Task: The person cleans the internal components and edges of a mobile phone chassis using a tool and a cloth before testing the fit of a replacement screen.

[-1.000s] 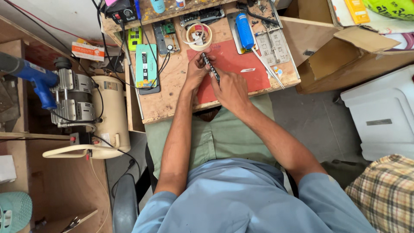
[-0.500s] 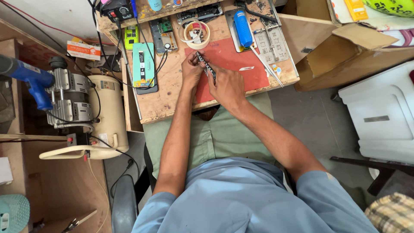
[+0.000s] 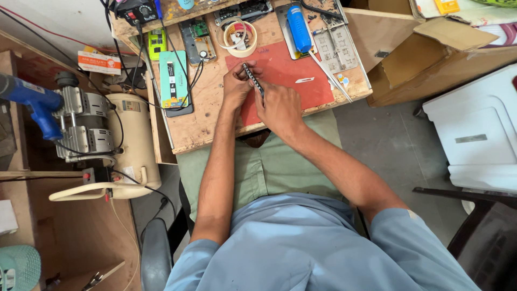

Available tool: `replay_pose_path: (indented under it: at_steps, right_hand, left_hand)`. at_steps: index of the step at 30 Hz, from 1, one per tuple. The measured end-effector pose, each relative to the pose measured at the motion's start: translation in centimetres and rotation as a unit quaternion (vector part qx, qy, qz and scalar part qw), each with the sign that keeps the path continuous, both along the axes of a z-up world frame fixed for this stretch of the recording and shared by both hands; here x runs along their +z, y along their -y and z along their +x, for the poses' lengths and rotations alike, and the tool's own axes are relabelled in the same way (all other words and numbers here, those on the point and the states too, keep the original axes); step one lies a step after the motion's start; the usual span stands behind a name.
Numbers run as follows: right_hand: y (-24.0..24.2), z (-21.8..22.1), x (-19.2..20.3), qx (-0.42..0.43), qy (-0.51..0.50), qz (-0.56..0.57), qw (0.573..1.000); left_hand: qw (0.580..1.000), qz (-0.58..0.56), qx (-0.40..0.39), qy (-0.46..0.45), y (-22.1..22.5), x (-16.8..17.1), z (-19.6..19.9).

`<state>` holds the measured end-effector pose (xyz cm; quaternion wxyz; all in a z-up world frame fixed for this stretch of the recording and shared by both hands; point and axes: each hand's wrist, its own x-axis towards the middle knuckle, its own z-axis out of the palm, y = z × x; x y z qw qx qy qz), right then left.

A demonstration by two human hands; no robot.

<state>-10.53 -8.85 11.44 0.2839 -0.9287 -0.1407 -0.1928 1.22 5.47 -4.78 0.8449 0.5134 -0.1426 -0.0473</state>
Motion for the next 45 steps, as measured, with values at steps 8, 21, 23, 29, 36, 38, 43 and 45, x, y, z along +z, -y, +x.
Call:
replay_pose_path:
  at_steps: [8,21,23,29,36,38,43,45]
  right_hand:
    - [-0.5,-0.5,-2.0,-0.018,0.07,0.002,0.997]
    - [3.9,0.2,0.0,0.066,0.019,-0.078,0.995]
    - [3.7,-0.2,0.6,0.112,0.025,-0.162,0.98]
    - [3.5,-1.1,0.4,0.17,0.105,-0.153,0.968]
    - [3.7,0.0,-5.1,0.094,-0.2,0.311,0.924]
    - [3.3,-0.2,-5.3,0.113,-0.169,0.366,0.908]
    - [2.9,-1.3,-1.8,0.046,0.02,0.062,0.997]
    - [1.8,-0.8,-0.5,0.031,0.026,0.055,0.998]
  left_hand:
    - [0.998,-0.032,0.033,0.049,0.5,-2.9,0.8]
    - [0.992,-0.041,0.006,-0.116,0.3,3.4,-3.3]
    - [0.98,-0.058,0.018,-0.192,0.4,4.2,-3.2]
    - [0.971,-0.091,0.203,-0.085,-0.6,0.3,-0.9]
    - [0.936,-0.223,0.253,-0.101,0.6,-1.2,-0.5]
    - [0.952,-0.019,0.306,-0.009,0.8,-0.3,-0.9]
    - [0.968,0.116,0.203,0.093,0.9,0.9,-1.9]
    - [0.988,0.047,0.129,0.064,1.0,0.5,-1.3]
